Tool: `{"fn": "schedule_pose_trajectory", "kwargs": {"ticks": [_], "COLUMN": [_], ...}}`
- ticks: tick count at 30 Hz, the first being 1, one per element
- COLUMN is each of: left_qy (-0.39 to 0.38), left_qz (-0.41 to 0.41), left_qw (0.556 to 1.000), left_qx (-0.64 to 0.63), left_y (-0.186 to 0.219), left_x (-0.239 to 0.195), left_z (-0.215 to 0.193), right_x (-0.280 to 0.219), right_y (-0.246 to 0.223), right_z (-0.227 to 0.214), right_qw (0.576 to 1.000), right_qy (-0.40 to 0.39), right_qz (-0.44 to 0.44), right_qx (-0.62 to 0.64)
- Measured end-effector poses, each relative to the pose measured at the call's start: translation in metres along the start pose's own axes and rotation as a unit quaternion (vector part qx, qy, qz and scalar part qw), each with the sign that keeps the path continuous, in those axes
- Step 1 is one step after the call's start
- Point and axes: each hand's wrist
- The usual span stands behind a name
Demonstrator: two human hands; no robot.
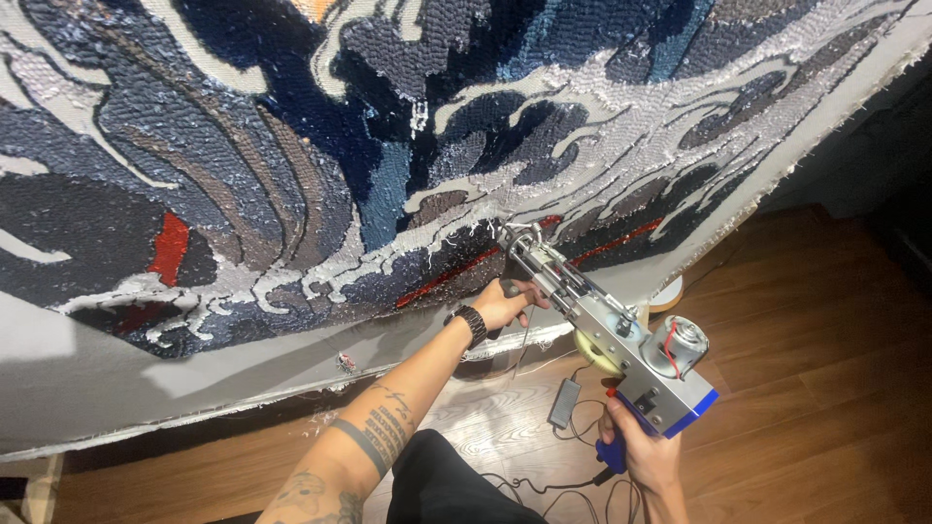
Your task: The person uses a handheld tufting gun to apply white yarn into a rug stretched on a frame. The operator guides the tool along a pre-marked red line, creating a continuous white border while maintaining steady pressure and alignment.
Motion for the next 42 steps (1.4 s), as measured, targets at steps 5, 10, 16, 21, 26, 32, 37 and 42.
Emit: {"fn": "schedule_pose_trajectory", "kwargs": {"ticks": [5,10,16,21,26,32,37,42], "left_qy": [0.008,0.004,0.017,0.031,0.069,0.106,0.113,0.131], "left_qz": [-0.009,0.003,-0.027,-0.028,-0.070,-0.102,-0.084,-0.084], "left_qw": [1.000,1.000,0.999,0.998,0.994,0.982,0.974,0.966], "left_qx": [-0.013,0.002,0.043,0.054,0.037,0.117,0.177,0.205], "left_y": [-0.008,-0.012,0.001,0.002,0.010,0.025,0.016,0.013], "left_x": [0.004,0.007,-0.002,-0.001,0.003,-0.013,-0.006,-0.002], "left_z": [-0.006,-0.013,-0.013,-0.020,-0.029,-0.042,-0.062,-0.072], "right_x": [0.003,0.006,0.010,0.017,0.026,0.032,0.040,0.049], "right_y": [-0.003,0.000,-0.004,-0.010,-0.009,-0.014,0.012,0.027], "right_z": [0.011,0.013,0.019,0.028,0.039,0.060,0.047,0.040], "right_qw": [1.000,1.000,0.999,1.000,0.997,0.988,0.960,0.974], "right_qy": [0.016,0.020,0.023,0.002,-0.023,-0.011,0.008,-0.017], "right_qz": [0.016,0.012,0.027,0.013,-0.020,-0.045,-0.118,-0.100], "right_qx": [0.000,0.012,0.023,0.005,-0.070,-0.147,-0.253,-0.204]}}
Point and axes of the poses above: each hand's wrist, its own x-axis towards the middle knuckle, its own z-axis out of the palm, y = z × x, and after that the axes turned 11 degrees about -y, right-handed
